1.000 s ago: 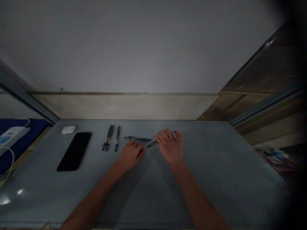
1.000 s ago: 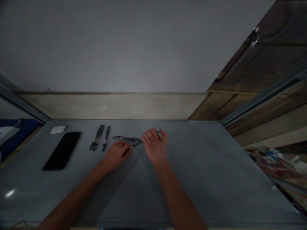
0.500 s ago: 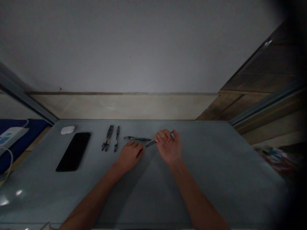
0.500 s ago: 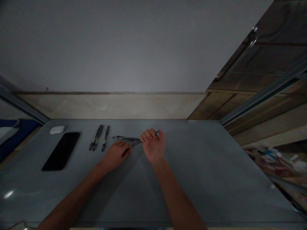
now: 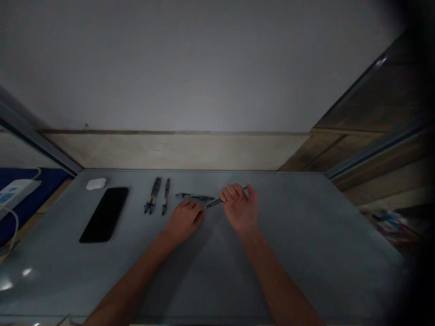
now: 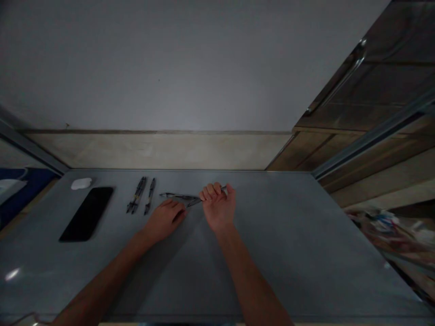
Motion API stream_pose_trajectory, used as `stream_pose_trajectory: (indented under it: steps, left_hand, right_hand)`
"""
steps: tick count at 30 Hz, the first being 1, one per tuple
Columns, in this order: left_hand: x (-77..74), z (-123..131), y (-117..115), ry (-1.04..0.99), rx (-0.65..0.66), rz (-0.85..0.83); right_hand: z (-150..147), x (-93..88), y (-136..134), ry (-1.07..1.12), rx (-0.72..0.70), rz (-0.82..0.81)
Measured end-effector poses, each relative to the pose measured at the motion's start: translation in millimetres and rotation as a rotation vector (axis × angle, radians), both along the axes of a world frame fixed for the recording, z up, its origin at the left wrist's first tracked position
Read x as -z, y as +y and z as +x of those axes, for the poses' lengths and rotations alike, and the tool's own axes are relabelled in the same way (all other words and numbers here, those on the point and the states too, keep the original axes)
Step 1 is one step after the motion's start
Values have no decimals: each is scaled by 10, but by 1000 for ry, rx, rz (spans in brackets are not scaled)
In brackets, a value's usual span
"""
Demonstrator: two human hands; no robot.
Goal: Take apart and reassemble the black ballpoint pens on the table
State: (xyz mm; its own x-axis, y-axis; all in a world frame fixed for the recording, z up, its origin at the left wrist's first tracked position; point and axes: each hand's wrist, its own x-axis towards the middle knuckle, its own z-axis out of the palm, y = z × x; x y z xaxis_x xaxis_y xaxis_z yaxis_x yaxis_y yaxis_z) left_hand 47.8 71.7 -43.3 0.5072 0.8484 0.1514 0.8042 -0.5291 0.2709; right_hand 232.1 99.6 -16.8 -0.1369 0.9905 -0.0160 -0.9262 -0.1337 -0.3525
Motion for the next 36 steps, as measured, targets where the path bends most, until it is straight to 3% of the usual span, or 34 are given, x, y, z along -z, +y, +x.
stream_pose_trajectory:
  steps: [36]
  left_hand:
    - [14,-6,6,-3,13,13]
  right_hand:
    - [1,4,-12,-43,-9,42]
